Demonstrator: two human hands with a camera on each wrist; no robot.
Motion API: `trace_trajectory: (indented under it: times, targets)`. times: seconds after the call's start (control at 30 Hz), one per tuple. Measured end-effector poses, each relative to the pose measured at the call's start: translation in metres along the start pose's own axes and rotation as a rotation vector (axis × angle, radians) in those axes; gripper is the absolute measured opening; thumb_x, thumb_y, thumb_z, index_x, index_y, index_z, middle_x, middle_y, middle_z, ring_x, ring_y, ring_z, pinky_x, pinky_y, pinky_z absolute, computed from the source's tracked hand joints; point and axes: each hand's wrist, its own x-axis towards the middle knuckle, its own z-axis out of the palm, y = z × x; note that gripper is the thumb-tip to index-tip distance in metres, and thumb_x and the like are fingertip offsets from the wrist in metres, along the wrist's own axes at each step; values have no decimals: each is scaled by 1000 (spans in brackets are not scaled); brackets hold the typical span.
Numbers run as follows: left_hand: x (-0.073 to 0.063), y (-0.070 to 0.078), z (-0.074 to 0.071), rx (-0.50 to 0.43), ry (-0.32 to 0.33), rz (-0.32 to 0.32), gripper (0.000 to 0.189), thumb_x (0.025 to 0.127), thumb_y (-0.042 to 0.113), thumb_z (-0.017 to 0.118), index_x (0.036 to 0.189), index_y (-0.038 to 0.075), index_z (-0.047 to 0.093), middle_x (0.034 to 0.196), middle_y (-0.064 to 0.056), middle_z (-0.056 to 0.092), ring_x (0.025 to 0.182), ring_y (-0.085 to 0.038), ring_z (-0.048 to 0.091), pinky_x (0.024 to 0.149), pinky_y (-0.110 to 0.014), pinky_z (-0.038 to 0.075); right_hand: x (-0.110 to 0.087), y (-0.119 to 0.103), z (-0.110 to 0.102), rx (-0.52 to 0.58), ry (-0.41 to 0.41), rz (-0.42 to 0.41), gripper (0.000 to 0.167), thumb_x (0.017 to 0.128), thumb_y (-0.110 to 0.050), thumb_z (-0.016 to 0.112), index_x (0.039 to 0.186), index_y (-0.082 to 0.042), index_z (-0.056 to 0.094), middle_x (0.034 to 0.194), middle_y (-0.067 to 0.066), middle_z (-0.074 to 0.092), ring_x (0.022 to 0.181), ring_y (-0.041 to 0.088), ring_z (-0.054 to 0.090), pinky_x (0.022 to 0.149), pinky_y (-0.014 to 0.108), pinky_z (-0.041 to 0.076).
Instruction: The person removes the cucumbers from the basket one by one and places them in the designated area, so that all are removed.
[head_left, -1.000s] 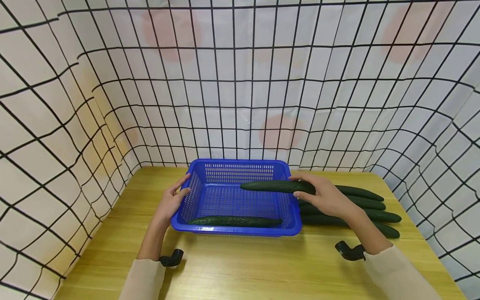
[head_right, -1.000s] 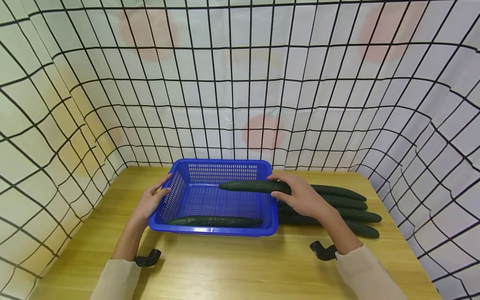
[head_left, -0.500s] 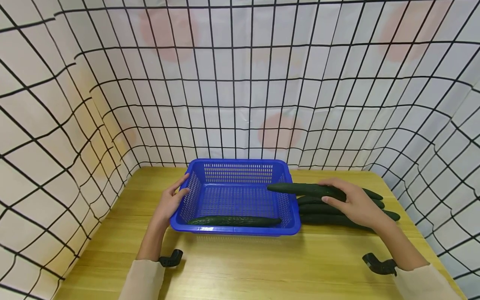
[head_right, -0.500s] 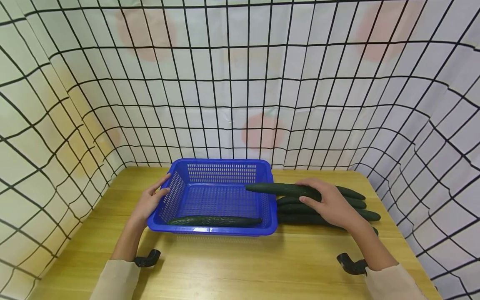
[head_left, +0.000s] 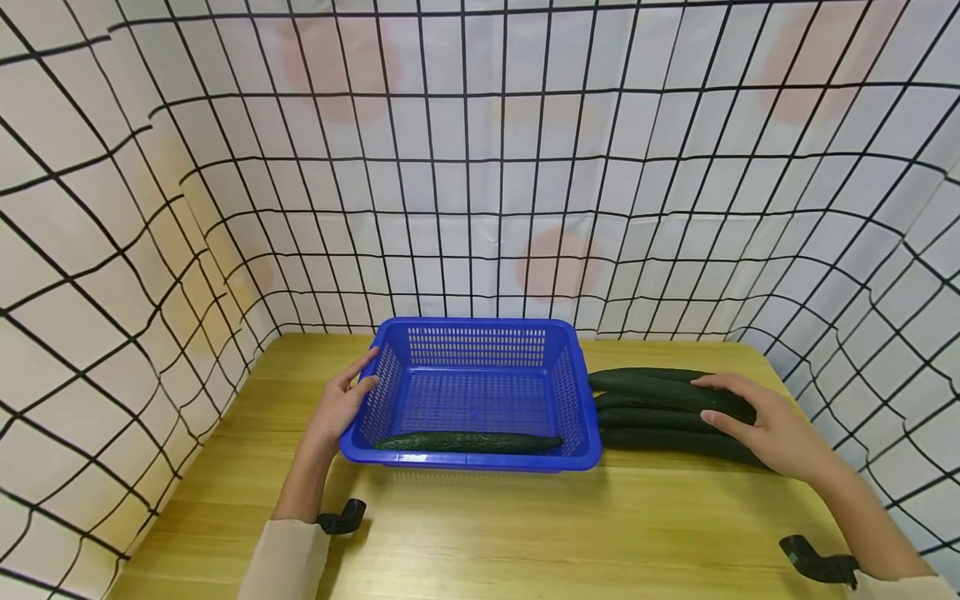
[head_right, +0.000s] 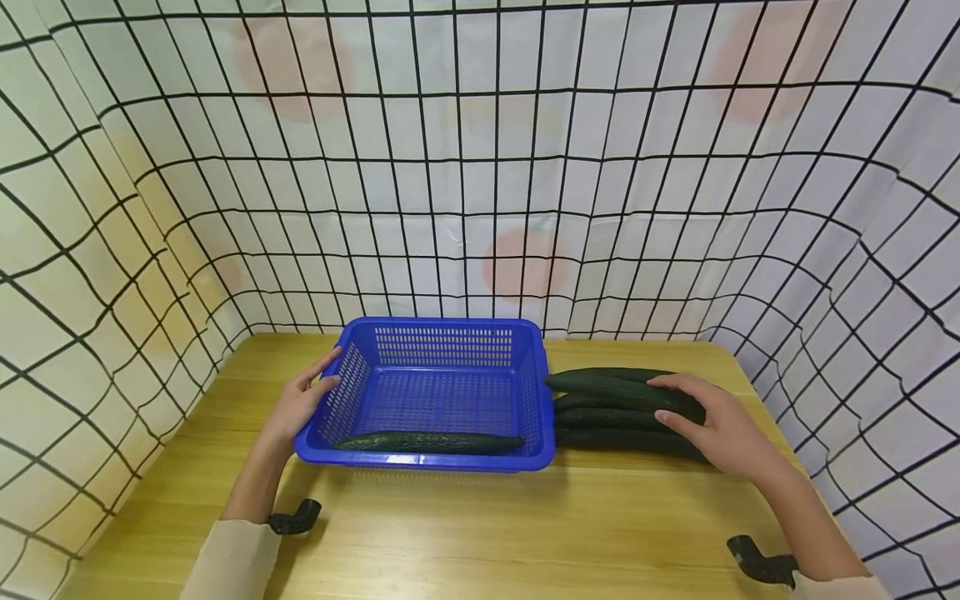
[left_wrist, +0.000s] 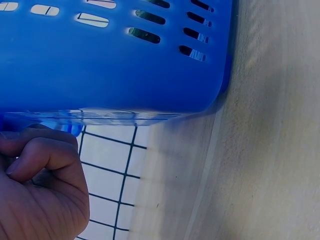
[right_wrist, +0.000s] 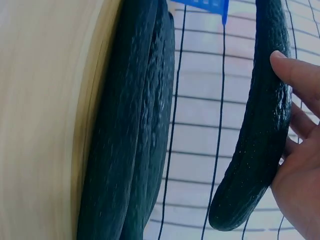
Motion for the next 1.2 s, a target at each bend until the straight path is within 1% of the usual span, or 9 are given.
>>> trace_trajectory:
  times: [0.07,0.1,0.17,0.23,0.3,0.47,0.57,0.87,1.2]
  targets:
    - [0,0,1,-5,-3,-3,54,107,26,53,159,37,40,152,-23,46,88,-28,68,70,-37,61,-5,5,-3,6,1,15,47,99,-24,71,143,-26,57,148,16,54,130,30,49,90,58,44]
    - [0,0,1,-6,-2,-4,54,107,26,53,159,37,40,151,-23,46,89,-28,68,70,-36,61,-7,8,-5,10,2,19,47,98,-24,71,143,-26,58,148,15,54,131,22,49,91,52,45]
    - [0,0,1,-11,2,-9,54,107,26,53,159,37,40,150,-24,47,89,-28,68,70,-36,61,-12,13,-6,17,0,23,46,98,-24,72,142,-26,58,146,15,55,130,3,46,93,39,46]
    - [1,-1,1,-5,3,-13,54,107,26,53,159,38,40,151,-23,47,87,-28,68,69,-35,61,-16,18,-7,14,0,20,46,97,-23,73,141,-26,59,143,12,57,124,-12,40,90,23,44]
    - [1,-1,0,4,5,-13,54,107,26,53,159,38,40,152,-23,47,86,-27,68,69,-35,61,-21,23,-6,4,-4,19,45,96,-23,74,139,-26,61,140,6,59,121,-21,36,84,10,39]
    - [1,-1,0,8,2,-12,54,107,25,54,158,36,41,153,-22,46,84,-26,67,68,-34,61,-31,32,0,-4,-34,28,44,96,-25,74,138,-25,62,133,-17,57,119,-25,34,83,5,38]
    - [-1,3,1,-13,-4,-27,55,107,24,53,159,36,40,147,-26,49,83,-27,69,68,-35,61,-35,36,4,3,-49,20,43,96,-25,74,137,-25,63,132,-23,55,119,-25,36,84,4,39]
    - [4,-1,0,-13,-2,-33,55,107,25,53,159,38,39,156,-20,42,87,-27,68,69,-36,61,-44,39,22,-17,-91,12,43,94,-28,76,135,-26,64,131,-9,64,116,-23,42,83,17,51]
    - [5,-2,0,-22,-1,-32,56,107,23,53,160,37,38,160,-18,39,92,-27,66,73,-37,61,-51,39,43,3,-98,-64,42,92,-22,78,132,-26,66,128,-6,68,118,-15,51,86,14,50]
